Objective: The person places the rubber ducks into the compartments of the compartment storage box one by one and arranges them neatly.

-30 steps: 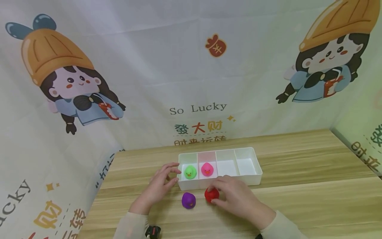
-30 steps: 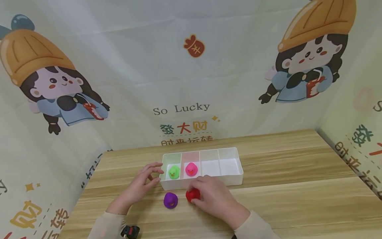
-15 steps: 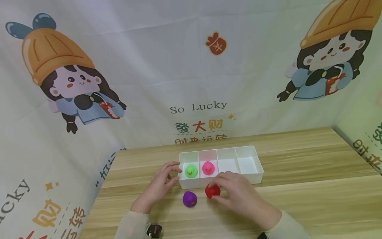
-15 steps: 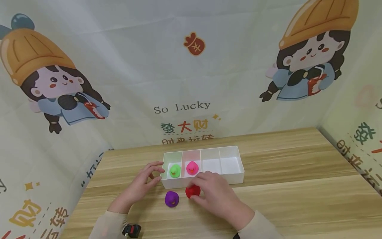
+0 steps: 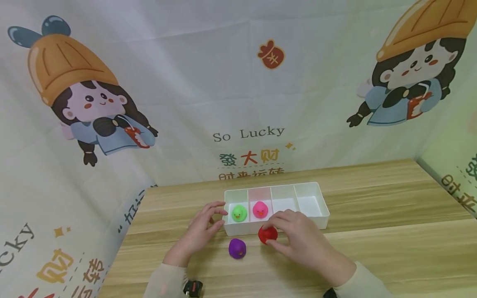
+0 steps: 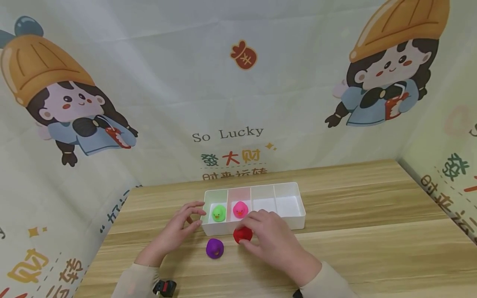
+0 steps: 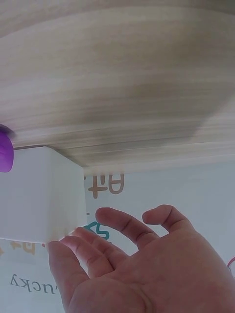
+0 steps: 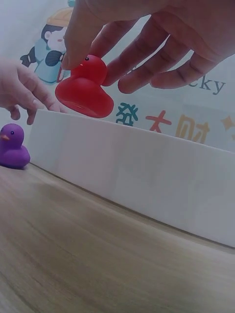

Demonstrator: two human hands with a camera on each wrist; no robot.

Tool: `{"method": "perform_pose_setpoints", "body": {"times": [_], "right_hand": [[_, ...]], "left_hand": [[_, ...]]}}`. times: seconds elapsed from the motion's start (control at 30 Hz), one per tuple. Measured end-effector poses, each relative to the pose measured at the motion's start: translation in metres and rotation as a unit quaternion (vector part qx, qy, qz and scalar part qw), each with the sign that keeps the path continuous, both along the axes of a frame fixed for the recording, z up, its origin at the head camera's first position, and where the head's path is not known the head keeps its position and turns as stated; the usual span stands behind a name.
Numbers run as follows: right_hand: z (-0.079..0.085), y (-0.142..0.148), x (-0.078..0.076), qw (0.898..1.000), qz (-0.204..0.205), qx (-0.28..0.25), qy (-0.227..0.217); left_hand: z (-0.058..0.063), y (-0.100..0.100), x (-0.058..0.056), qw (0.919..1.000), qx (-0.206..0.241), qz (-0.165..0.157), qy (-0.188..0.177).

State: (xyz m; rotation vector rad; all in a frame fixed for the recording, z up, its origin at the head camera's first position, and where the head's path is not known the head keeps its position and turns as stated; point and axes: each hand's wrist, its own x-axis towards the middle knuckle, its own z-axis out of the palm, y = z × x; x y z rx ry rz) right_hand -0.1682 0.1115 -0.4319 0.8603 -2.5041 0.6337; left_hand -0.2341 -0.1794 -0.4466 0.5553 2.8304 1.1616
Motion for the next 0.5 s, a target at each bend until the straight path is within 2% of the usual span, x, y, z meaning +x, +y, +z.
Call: {"method": "perform_pose_setpoints", "body": {"times": [0.5], "right_hand": [[0.0088, 0.0063, -0.0086, 0.999, 0.017, -0.016, 0.041]], "left_hand": [[-0.0010, -0.0014, -0.0018, 1.0000, -0.001, 0.001, -0.001]]}}
